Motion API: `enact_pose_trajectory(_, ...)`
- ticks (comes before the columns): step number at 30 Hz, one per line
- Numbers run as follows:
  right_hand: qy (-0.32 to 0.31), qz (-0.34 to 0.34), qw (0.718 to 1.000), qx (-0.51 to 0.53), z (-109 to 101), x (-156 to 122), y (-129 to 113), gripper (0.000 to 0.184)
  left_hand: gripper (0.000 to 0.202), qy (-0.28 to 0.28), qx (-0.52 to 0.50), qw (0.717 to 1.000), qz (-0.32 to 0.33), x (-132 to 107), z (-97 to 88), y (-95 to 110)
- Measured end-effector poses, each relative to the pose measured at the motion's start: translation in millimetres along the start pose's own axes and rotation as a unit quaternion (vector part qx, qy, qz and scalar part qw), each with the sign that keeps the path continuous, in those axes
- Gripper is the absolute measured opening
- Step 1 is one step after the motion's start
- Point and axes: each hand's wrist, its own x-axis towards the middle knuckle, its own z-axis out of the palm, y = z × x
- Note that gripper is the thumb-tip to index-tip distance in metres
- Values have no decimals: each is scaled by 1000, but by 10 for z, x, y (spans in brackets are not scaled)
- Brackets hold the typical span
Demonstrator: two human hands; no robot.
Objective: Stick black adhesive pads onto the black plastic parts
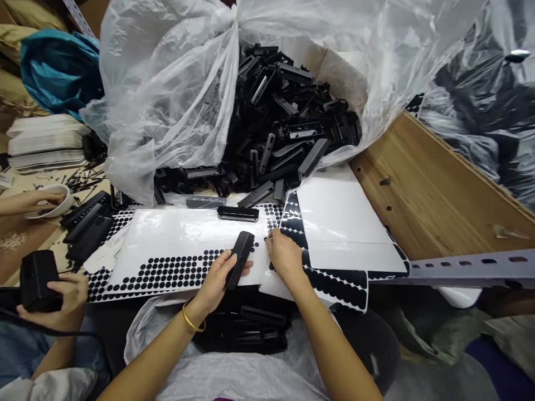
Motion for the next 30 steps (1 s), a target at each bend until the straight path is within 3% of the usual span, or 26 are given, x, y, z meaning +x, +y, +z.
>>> enact_pose_trajectory(5,-17,-8,1000,10,32,94,15,20,29,-3,-55,998,-1,79,-6,-50)
enact_pose_trajectory(12,13,-18,992,124,0,40,76,10,26,-4,-83,997,-11,17,83,-28)
enact_pose_trajectory(14,20,-57,958,281,7,-117,121,14,26,-25,-101,994,-22,-31,142,-47)
enact_pose_trajectory(16,1,-87,882,462,52,-319,153,19,24,-44,-117,992,-28,-85,212,-74)
enact_pose_trajectory(18,-14,-81,827,556,126,-512,164,21,21,-53,-125,990,-30,-138,284,-101)
enact_pose_trajectory(20,-1,-61,806,588,212,-653,164,21,21,-61,-123,990,-35,-180,344,-125)
enact_pose_trajectory(30,64,-32,833,548,406,-759,204,18,21,-54,-90,993,-53,-221,401,-190)
